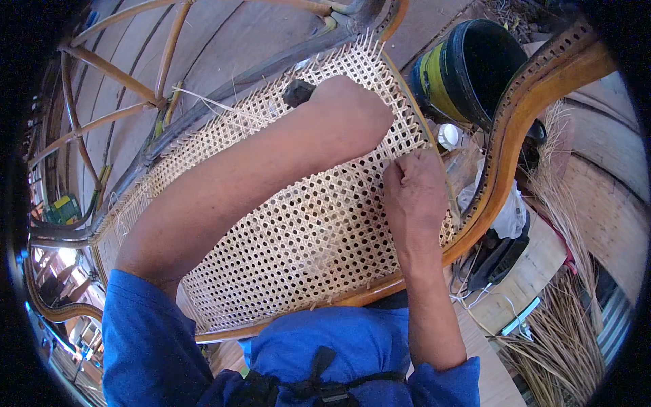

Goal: Weaving the seat of a rattan or wooden chair frame with thin material strips.

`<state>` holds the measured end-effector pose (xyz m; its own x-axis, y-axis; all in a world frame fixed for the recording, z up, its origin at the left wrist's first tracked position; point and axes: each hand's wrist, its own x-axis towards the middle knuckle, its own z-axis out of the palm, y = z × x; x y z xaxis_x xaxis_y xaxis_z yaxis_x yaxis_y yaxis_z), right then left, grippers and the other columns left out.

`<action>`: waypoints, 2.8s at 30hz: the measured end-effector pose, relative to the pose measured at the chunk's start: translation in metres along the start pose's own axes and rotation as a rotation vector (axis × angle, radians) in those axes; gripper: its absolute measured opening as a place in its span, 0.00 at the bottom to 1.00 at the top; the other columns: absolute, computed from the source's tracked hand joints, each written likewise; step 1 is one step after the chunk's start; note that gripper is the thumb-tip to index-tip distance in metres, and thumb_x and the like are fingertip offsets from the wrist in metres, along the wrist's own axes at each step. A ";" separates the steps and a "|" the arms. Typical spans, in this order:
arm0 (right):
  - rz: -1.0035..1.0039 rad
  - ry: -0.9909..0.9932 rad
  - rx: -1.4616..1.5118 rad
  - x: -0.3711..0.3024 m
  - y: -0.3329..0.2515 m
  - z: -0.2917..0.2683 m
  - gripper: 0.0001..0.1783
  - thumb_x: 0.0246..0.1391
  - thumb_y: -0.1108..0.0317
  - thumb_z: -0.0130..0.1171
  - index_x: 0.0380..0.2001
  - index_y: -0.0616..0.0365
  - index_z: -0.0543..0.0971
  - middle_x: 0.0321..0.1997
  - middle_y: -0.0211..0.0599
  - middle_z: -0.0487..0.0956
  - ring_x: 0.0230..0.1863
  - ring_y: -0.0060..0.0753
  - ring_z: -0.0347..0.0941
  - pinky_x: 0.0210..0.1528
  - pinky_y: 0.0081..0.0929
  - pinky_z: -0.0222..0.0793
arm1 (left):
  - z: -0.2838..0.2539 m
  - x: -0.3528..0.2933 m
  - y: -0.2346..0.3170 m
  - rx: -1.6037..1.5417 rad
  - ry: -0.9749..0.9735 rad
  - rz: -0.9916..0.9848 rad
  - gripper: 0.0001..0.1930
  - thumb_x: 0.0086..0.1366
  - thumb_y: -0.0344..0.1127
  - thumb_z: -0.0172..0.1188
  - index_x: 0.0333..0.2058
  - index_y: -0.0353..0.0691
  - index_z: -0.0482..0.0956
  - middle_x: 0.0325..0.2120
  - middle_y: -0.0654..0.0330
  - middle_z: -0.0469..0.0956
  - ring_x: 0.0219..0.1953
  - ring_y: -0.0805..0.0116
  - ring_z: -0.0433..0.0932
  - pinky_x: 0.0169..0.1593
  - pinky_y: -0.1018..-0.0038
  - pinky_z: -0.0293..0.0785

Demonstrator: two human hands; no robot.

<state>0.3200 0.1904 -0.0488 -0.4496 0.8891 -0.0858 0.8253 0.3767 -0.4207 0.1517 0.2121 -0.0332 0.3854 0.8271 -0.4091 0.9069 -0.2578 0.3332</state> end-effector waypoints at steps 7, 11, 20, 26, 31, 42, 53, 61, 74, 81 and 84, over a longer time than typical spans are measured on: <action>0.109 -0.102 0.014 0.002 0.007 0.006 0.08 0.44 0.70 0.56 0.20 0.66 0.76 0.28 0.49 0.73 0.34 0.52 0.70 0.36 0.42 0.66 | -0.022 0.004 0.015 0.097 -0.164 0.052 0.09 0.55 0.33 0.57 0.34 0.42 0.83 0.33 0.59 0.82 0.37 0.64 0.81 0.38 0.66 0.76; 0.125 -0.139 -0.048 0.006 0.004 0.001 0.10 0.44 0.69 0.56 0.18 0.68 0.76 0.27 0.52 0.73 0.33 0.54 0.70 0.37 0.44 0.66 | -0.015 0.009 0.013 0.101 -0.088 0.093 0.10 0.54 0.32 0.57 0.34 0.42 0.83 0.32 0.59 0.82 0.37 0.63 0.81 0.39 0.66 0.76; 0.026 -0.006 -0.181 0.001 -0.007 0.009 0.08 0.47 0.69 0.55 0.25 0.63 0.78 0.33 0.49 0.73 0.37 0.52 0.70 0.40 0.43 0.66 | 0.033 -0.006 -0.006 0.026 0.168 0.094 0.06 0.52 0.32 0.58 0.26 0.42 0.83 0.26 0.60 0.81 0.32 0.64 0.81 0.32 0.69 0.74; 0.098 -0.050 -0.186 0.001 -0.013 0.006 0.08 0.47 0.69 0.54 0.24 0.64 0.78 0.33 0.51 0.73 0.37 0.53 0.69 0.42 0.43 0.66 | 0.034 -0.002 -0.004 -0.003 0.207 0.084 0.06 0.51 0.32 0.56 0.23 0.42 0.82 0.23 0.58 0.80 0.29 0.62 0.81 0.29 0.68 0.74; 0.210 -0.176 -0.241 0.008 -0.016 0.002 0.11 0.46 0.67 0.55 0.25 0.67 0.77 0.33 0.55 0.74 0.37 0.56 0.71 0.42 0.46 0.66 | 0.029 -0.003 0.001 0.017 0.182 0.096 0.05 0.51 0.31 0.57 0.23 0.42 0.82 0.23 0.57 0.80 0.28 0.62 0.81 0.30 0.68 0.74; 0.132 -0.092 -0.220 0.005 -0.015 0.009 0.10 0.50 0.68 0.54 0.25 0.65 0.78 0.34 0.53 0.73 0.39 0.56 0.71 0.42 0.47 0.66 | 0.040 -0.006 -0.007 0.034 0.285 0.140 0.05 0.50 0.32 0.56 0.22 0.43 0.81 0.21 0.58 0.80 0.27 0.63 0.81 0.27 0.68 0.72; 0.011 -0.188 -0.328 -0.028 -0.020 -0.044 0.15 0.50 0.65 0.56 0.40 0.61 0.73 0.42 0.47 0.75 0.46 0.51 0.69 0.48 0.43 0.62 | 0.019 -0.021 -0.044 0.006 0.196 -0.208 0.13 0.57 0.40 0.53 0.24 0.40 0.82 0.22 0.54 0.80 0.29 0.58 0.81 0.30 0.64 0.75; -0.045 -0.314 -0.265 -0.040 0.017 -0.065 0.13 0.50 0.63 0.57 0.38 0.56 0.76 0.33 0.43 0.78 0.41 0.45 0.72 0.47 0.41 0.61 | 0.059 -0.020 -0.007 -1.156 0.416 -0.443 0.19 0.60 0.51 0.55 0.27 0.37 0.76 0.17 0.61 0.72 0.21 0.71 0.70 0.28 0.69 0.67; -0.272 0.024 0.253 -0.043 0.036 -0.068 0.12 0.45 0.78 0.59 0.36 0.59 0.74 0.30 0.41 0.75 0.35 0.46 0.71 0.42 0.38 0.64 | 0.070 -0.009 0.006 -0.462 0.440 -0.825 0.18 0.65 0.48 0.48 0.33 0.38 0.77 0.27 0.50 0.79 0.30 0.50 0.79 0.36 0.58 0.75; -0.334 0.079 0.128 -0.024 0.045 -0.063 0.11 0.45 0.79 0.57 0.34 0.60 0.74 0.30 0.43 0.73 0.33 0.48 0.68 0.39 0.38 0.64 | 0.072 -0.009 -0.027 -0.237 0.347 -0.739 0.12 0.63 0.37 0.47 0.34 0.36 0.77 0.33 0.47 0.78 0.36 0.51 0.80 0.40 0.60 0.76; -0.356 0.027 0.023 -0.013 0.045 -0.053 0.10 0.45 0.78 0.56 0.35 0.59 0.74 0.29 0.42 0.73 0.32 0.47 0.68 0.39 0.38 0.65 | 0.074 -0.022 -0.052 -0.181 0.315 -0.758 0.10 0.62 0.33 0.47 0.35 0.35 0.76 0.36 0.46 0.78 0.38 0.51 0.79 0.41 0.61 0.76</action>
<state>0.3813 0.2092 -0.0186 -0.6983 0.7096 0.0937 0.6102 0.6586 -0.4405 0.1087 0.1705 -0.1048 -0.4076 0.8517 -0.3295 0.8493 0.4861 0.2058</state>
